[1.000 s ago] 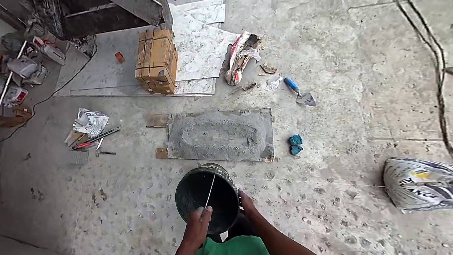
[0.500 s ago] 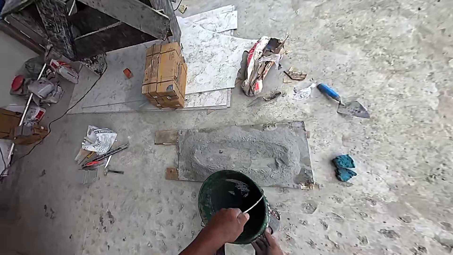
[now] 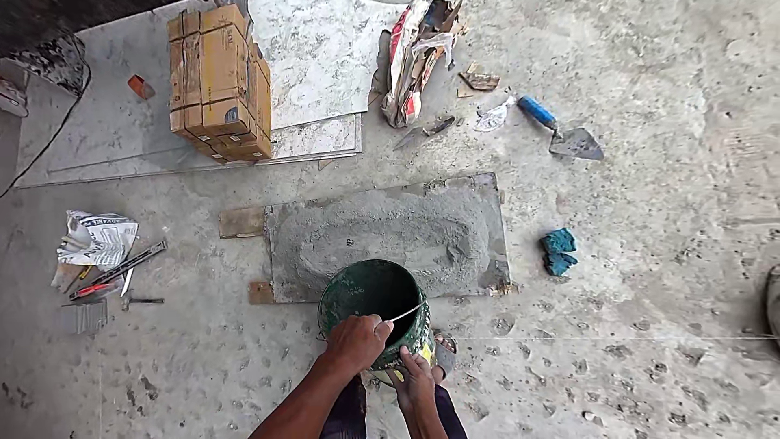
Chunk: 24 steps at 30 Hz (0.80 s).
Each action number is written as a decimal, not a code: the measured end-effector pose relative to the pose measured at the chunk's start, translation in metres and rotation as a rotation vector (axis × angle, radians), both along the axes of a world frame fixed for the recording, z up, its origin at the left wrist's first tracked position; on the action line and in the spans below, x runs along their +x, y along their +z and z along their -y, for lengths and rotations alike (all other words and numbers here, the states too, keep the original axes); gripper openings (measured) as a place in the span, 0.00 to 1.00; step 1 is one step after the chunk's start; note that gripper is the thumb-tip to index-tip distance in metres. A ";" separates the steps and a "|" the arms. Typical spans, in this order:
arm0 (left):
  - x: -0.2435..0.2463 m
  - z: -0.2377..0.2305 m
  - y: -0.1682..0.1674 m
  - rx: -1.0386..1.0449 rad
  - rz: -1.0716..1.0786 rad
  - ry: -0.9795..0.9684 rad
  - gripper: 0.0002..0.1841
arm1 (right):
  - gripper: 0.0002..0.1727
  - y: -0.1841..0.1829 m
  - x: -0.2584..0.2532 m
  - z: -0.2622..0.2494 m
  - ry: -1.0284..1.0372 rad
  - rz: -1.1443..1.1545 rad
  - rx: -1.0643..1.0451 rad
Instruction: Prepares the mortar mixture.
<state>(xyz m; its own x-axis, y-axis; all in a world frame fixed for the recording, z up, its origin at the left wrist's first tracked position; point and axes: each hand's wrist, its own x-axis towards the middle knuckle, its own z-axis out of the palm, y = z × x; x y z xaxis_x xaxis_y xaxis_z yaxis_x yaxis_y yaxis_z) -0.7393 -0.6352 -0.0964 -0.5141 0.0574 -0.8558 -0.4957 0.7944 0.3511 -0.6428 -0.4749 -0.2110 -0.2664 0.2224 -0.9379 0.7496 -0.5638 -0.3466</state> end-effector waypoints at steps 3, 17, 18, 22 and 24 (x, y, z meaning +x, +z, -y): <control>-0.004 0.012 -0.017 -0.016 -0.035 0.016 0.30 | 0.13 -0.010 -0.004 0.011 -0.007 0.015 0.043; -0.003 0.050 -0.066 -0.043 -0.079 0.074 0.29 | 0.15 -0.034 -0.014 0.047 0.036 0.086 0.155; -0.002 0.052 -0.068 -0.045 -0.083 0.077 0.29 | 0.16 -0.035 -0.013 0.049 0.040 0.091 0.154; -0.001 0.059 -0.072 -0.038 -0.069 0.085 0.29 | 0.16 -0.037 -0.010 0.056 0.060 0.110 0.159; -0.002 0.063 -0.072 -0.037 -0.071 0.088 0.29 | 0.16 -0.038 -0.011 0.060 0.060 0.112 0.155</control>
